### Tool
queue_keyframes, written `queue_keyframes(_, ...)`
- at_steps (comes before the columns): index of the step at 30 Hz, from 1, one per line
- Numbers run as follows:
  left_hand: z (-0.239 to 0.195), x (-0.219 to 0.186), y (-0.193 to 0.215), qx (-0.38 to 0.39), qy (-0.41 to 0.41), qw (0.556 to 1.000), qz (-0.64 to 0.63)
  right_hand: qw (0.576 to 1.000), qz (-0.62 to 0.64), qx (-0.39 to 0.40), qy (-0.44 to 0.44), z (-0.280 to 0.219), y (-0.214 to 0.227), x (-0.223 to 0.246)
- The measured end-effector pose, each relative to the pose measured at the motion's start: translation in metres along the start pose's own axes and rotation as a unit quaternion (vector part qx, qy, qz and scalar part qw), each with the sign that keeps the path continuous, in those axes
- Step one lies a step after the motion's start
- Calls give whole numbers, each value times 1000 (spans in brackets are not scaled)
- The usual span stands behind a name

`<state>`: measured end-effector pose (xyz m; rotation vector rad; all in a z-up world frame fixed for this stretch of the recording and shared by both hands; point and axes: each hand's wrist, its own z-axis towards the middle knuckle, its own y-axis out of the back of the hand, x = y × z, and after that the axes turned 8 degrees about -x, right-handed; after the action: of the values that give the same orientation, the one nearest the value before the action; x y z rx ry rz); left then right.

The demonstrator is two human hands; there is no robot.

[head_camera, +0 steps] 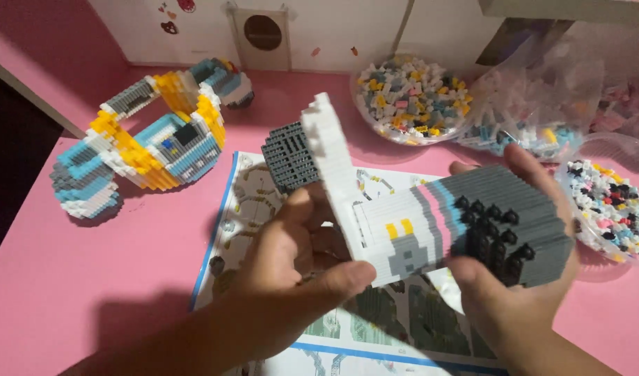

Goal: The person assembles a structure using fused perler bead pieces. They use a small hammer to tap and secure the connections between the bead components, following a pattern book placed on the table.

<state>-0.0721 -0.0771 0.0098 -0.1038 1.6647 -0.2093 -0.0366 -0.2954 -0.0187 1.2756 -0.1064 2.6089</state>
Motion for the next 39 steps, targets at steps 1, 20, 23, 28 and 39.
queue_keyframes(1,1,8,-1,1,-1,1000,-1,1000,-1,0,1,-5,2,-7)
queue_keyframes(20,7,32,-11,-15,148,979,-138,847,103,28,-520,-34,21,-58)
queue_keyframes(23,3,13,-15,-49,167,980,-94,867,122,57,-480,-37,20,-53)
queue_keyframes(28,-1,7,-15,-127,189,973,38,877,261,55,-399,-31,9,-39)
queue_keyframes(39,8,32,8,145,0,961,-234,932,156,86,-315,34,43,-79)
